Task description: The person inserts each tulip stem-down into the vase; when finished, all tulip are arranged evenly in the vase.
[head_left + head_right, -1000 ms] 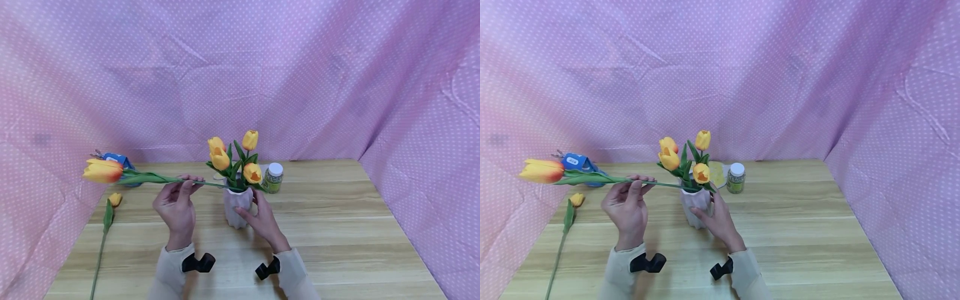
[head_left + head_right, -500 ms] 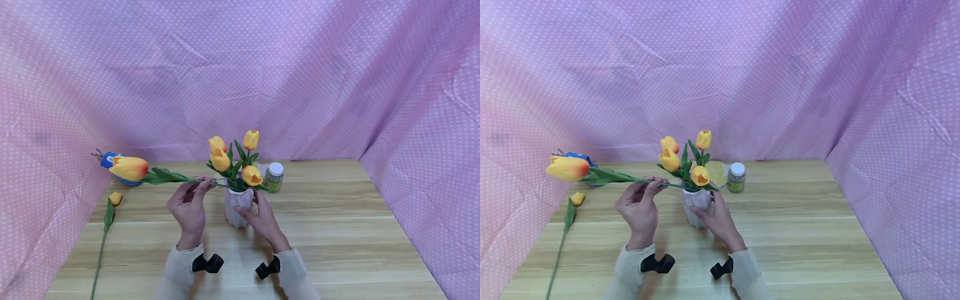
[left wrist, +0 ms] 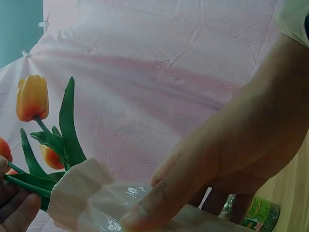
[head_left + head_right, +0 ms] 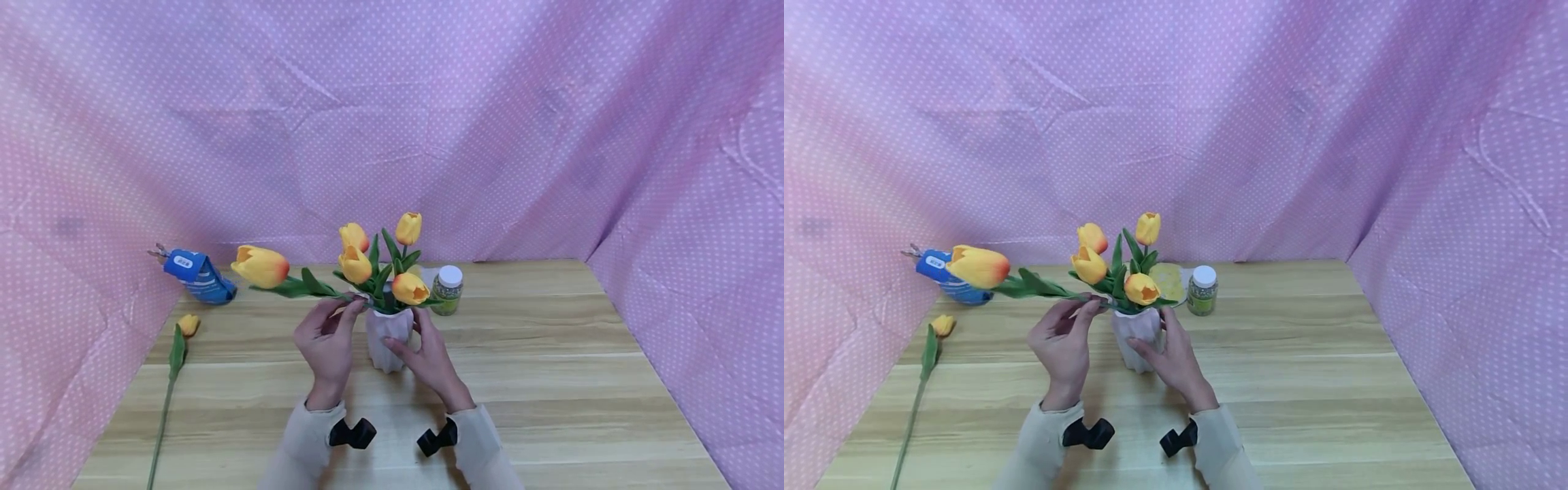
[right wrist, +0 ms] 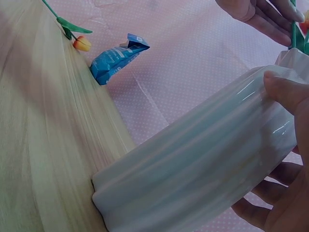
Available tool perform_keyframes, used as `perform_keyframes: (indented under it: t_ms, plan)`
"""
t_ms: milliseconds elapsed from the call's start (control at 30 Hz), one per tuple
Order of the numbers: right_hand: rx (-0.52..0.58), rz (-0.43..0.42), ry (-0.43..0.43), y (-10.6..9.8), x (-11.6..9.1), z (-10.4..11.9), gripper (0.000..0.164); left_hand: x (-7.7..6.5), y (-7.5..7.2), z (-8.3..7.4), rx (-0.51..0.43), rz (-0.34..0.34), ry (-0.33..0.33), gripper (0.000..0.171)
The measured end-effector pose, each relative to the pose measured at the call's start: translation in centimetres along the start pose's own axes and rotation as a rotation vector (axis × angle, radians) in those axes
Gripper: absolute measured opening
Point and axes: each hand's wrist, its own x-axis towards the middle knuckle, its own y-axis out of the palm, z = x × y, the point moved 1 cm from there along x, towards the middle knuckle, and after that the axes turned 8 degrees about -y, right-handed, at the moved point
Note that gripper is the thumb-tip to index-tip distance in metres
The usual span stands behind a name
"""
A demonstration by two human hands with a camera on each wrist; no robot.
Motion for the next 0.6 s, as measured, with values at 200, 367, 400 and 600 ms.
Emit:
perform_keyframes:
  t_ms: [200,367,400,600]
  plan:
    - [-0.014,-0.001,-0.029,0.0,0.0,0.0,0.073,0.2,-0.5,-0.3,0.057,0.01,0.029,0.018]
    - [-0.029,0.0,-0.038,0.0,0.1,0.0,0.073,0.8,-1.5,-0.6,0.02,0.006,0.07,0.019]
    - [-0.03,0.001,-0.036,0.0,0.1,0.0,0.073,0.9,-1.7,-0.8,0.006,0.004,0.077,0.019]
    - [-0.023,0.0,-0.006,0.0,0.1,0.1,0.074,2.3,-3.2,-2.0,-0.12,-0.031,0.094,0.015]
